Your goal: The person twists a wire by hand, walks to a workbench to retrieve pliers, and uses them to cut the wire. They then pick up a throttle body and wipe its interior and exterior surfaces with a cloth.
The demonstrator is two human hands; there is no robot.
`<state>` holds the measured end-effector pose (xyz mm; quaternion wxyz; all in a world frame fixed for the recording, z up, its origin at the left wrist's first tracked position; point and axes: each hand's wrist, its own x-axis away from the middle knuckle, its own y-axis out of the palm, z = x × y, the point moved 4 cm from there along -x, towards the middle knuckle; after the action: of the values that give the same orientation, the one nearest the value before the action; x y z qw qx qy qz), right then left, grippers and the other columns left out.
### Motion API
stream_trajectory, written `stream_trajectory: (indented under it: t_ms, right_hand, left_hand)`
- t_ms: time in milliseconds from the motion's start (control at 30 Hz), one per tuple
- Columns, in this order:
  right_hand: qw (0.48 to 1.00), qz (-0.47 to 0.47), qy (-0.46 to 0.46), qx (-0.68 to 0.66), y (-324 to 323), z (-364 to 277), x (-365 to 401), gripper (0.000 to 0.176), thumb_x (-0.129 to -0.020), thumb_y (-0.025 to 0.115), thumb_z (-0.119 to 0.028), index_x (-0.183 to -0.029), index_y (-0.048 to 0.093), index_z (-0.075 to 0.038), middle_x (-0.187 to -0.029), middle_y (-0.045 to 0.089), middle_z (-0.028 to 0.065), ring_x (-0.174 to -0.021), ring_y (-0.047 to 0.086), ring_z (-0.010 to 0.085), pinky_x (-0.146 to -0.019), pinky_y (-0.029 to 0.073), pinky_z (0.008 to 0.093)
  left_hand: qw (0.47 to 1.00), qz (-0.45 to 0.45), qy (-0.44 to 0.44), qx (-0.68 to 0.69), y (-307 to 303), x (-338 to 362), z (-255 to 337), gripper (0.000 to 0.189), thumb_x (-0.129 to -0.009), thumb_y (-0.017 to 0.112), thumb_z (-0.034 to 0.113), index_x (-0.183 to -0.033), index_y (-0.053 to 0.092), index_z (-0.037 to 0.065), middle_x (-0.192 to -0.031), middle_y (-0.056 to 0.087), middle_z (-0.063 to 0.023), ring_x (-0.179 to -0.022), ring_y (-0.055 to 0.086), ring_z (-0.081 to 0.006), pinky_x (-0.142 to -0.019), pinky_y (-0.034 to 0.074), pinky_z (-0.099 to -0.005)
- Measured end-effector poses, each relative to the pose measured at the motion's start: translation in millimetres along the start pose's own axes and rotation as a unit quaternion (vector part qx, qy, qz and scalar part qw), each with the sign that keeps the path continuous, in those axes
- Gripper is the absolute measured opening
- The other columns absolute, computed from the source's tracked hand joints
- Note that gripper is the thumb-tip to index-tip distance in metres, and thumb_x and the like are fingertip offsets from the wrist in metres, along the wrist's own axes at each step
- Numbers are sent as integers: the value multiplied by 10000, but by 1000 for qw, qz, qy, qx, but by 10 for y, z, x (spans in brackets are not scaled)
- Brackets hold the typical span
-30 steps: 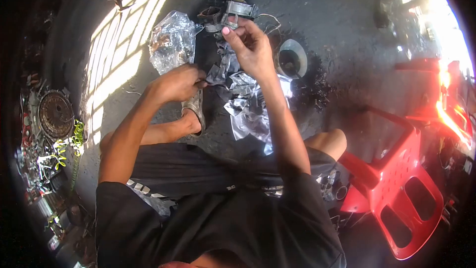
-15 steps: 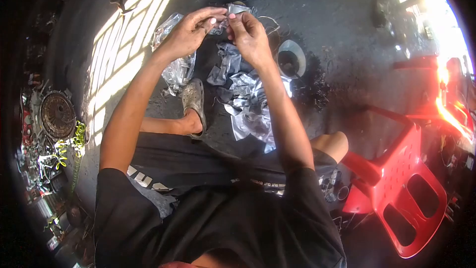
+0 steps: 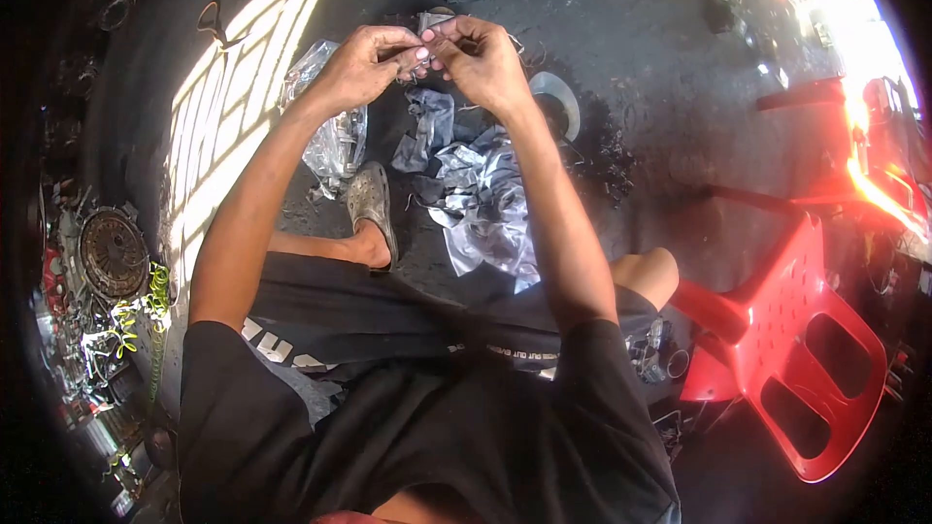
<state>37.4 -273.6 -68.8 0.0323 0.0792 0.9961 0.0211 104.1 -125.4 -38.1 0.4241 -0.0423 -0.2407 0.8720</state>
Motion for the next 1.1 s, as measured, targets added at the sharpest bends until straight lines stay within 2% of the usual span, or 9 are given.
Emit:
stream_trajectory:
  t_ms: [200,300,433,600,667,767,867,933,1100]
  right_hand:
    - [998,47,-31,22,67,54,59,104,-973,604,-51,-973,626,51,-804,695,59,-710,665,92,-651,539,244]
    - [994,95,-51,35,88,100,103,167,-983,615,-116,-907,599,32,-746,702,101,-634,678,117,-588,526,273]
    - [993,114,-35,-11,132,289,164,203,-982,626,-150,-893,591,29,-742,698,116,-642,680,136,-587,522,295]
    - [975,199,-76,57,138,223,319,227,-971,635,-161,-879,577,38,-744,691,165,-682,701,218,-630,535,367]
    - [975,202,-81,53,156,179,380,206,-969,623,-138,-879,563,37,-755,684,179,-683,701,260,-631,530,383]
    - [952,238,-163,98,179,244,454,133,-953,590,-71,-886,528,26,-760,636,221,-673,639,406,-626,500,454]
    - [928,229,-245,161,155,228,559,116,-951,582,-67,-886,533,16,-780,618,232,-718,619,428,-657,485,486]
    - [936,197,-246,154,72,199,558,98,-940,584,-65,-892,537,6,-813,608,231,-751,605,436,-682,478,502]
    - [931,71,-273,230,-67,189,514,71,-906,604,-55,-913,557,-3,-856,613,217,-816,609,439,-704,488,492]
  left_hand:
    - [1000,-5,-3,6,56,-24,13,180,-997,615,161,-1055,671,0,-878,678,-13,-831,628,-81,-718,520,-259]
    - [999,29,-13,-11,105,-9,-24,160,-1002,607,158,-1025,670,12,-857,666,-4,-822,621,-70,-709,515,-260]
    - [992,86,18,-88,199,37,-56,144,-991,612,139,-996,666,5,-844,664,-13,-777,620,-71,-695,516,-260]
    - [980,160,33,-109,302,46,-79,139,-969,632,133,-968,668,-2,-829,667,-23,-736,615,-82,-668,515,-265]
    - [974,198,36,-107,314,46,-115,221,-915,692,218,-946,694,0,-859,725,-117,-713,676,-177,-696,542,-334]
    - [979,186,-17,-79,343,3,-220,196,-904,698,197,-953,719,9,-841,729,-93,-714,668,-166,-695,532,-331]
    - [982,169,-79,1,347,-25,-327,189,-898,706,180,-981,737,14,-809,713,-37,-694,632,-121,-650,506,-305]
    - [983,59,-143,102,389,-2,-293,164,-918,710,183,-977,714,29,-843,676,-17,-745,618,-85,-675,506,-265]
    - [977,4,-179,119,381,-36,-364,221,-853,771,173,-999,711,18,-800,672,5,-665,601,-89,-591,432,-204]
